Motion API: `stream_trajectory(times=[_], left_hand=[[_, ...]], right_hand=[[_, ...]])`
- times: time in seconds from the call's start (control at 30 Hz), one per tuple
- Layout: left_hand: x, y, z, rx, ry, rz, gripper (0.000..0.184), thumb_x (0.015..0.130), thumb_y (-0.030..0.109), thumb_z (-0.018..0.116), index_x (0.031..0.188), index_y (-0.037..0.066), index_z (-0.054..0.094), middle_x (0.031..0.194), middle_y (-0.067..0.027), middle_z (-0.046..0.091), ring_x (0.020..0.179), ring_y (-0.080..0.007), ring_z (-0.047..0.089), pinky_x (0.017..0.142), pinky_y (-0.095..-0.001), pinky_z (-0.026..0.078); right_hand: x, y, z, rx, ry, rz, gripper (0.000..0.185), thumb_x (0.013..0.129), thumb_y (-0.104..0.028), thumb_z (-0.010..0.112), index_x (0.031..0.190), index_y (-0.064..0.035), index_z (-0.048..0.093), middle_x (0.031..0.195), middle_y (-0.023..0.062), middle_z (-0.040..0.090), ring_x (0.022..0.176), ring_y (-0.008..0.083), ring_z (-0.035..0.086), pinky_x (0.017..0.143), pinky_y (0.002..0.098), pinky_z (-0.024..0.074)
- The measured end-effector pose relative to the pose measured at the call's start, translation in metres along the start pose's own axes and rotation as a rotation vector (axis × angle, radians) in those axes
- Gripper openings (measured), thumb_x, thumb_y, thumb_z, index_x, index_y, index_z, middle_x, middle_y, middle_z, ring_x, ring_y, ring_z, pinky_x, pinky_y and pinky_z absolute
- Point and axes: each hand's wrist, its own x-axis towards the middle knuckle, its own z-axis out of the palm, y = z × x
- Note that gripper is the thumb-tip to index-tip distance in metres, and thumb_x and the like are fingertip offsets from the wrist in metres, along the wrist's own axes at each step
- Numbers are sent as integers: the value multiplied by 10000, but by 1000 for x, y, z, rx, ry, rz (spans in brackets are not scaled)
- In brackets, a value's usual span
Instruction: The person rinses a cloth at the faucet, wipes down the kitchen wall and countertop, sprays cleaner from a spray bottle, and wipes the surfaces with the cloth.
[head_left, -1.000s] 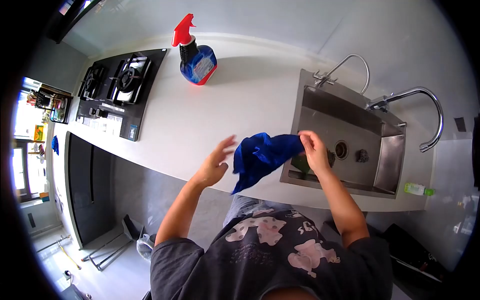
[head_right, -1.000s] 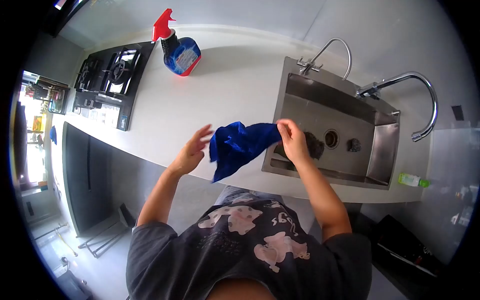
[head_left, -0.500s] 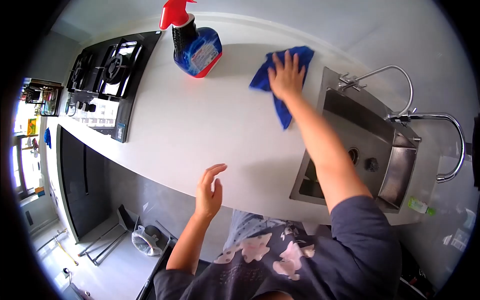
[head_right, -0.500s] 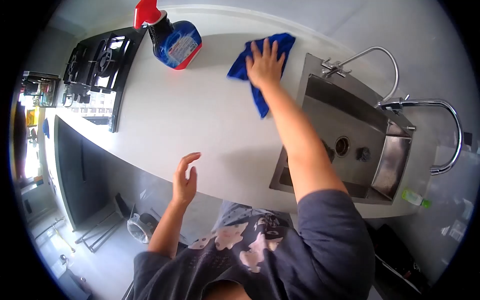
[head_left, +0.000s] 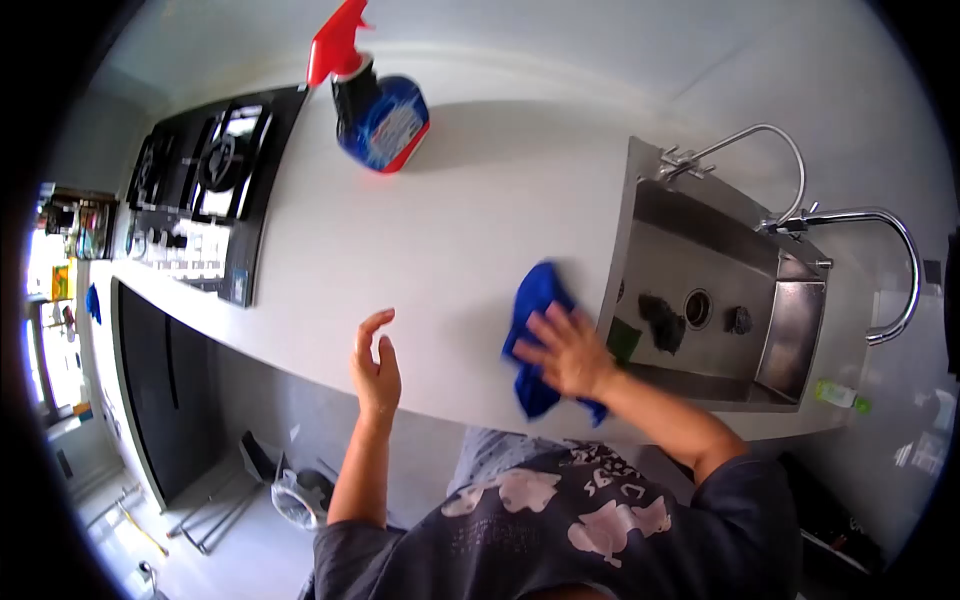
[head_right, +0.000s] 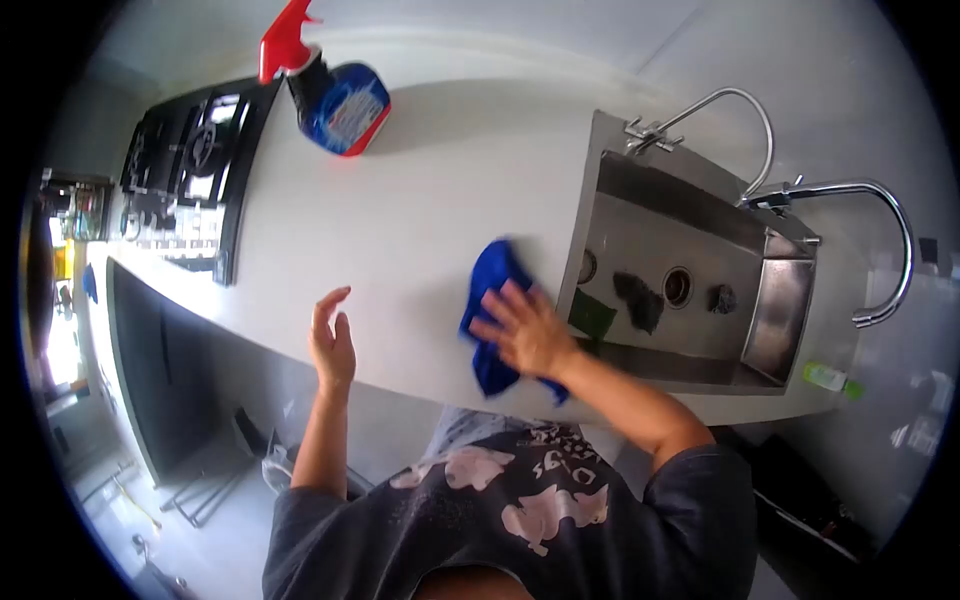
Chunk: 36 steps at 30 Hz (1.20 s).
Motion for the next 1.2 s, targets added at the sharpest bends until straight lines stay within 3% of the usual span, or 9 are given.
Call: stream_trajectory(times=[0.23,0.27,0.33,0.43,0.63,0.87,1.03,1.1,1.2], left_hand=[[4,11,38,-92,-90,163,345,724,-131,418,984,16,591,1068,-143,606,998,-278,582,885,-367,441],[11,12,47,-101,-90,180,349,723,-129,419,980,26,596,1068,-141,608,1000,-280,580,878,-366,442],[29,17,62,-67,-105,197,354,735,-106,436,1000,61,601,1093,-120,599,1024,-283,556,883,-370,423],[67,15,80,75,-115,268,348,751,-74,455,1033,79,591,1134,-100,575,1040,-276,528,898,-374,390],[106,18,94,157,-144,418,312,752,-17,488,1021,95,602,1168,-95,543,1028,-274,508,900,-390,361],[80,32,97,-37,-176,397,290,736,-48,520,963,104,619,1115,-88,571,996,-262,528,846,-376,371],[76,23,92,-62,-175,421,267,732,-69,521,939,77,605,1104,-104,569,996,-287,528,847,-388,379],[82,15,85,5,-164,487,290,724,-68,528,953,93,603,1095,-100,569,991,-282,533,838,-395,380],[84,-5,68,105,-151,463,310,713,-66,535,963,108,599,1086,-97,570,996,-297,534,842,-404,379]], right_hand=[[187,107,-19,-315,506,800,378,872,-296,491,1232,-186,521,1362,175,383,1266,377,324,956,562,319],[211,109,10,172,692,700,379,845,-259,514,1213,-169,530,1344,194,392,1257,367,339,941,565,331],[202,72,-12,-53,356,120,364,806,-180,555,1170,-197,564,1324,120,422,1220,314,390,923,490,380],[195,108,-27,87,318,-43,279,817,-124,545,1083,-149,623,1202,89,519,1124,307,462,896,423,416],[207,184,-243,-293,1274,34,370,792,5,579,1149,-88,606,1222,159,492,1124,325,458,939,403,384],[286,220,-408,-1000,1630,280,423,876,-353,514,1216,-104,553,1359,194,383,1259,456,296,946,629,252],[312,278,-122,-1292,575,-76,489,858,-437,469,1318,-273,439,1354,15,448,1270,204,368,1054,484,232],[301,271,-89,-622,-25,114,417,877,-326,443,1293,-308,457,1309,-29,494,1225,120,419,1093,423,179],[319,288,-122,-852,244,-353,363,858,-142,432,1183,-213,576,1175,-30,589,1166,118,489,1114,411,130]])
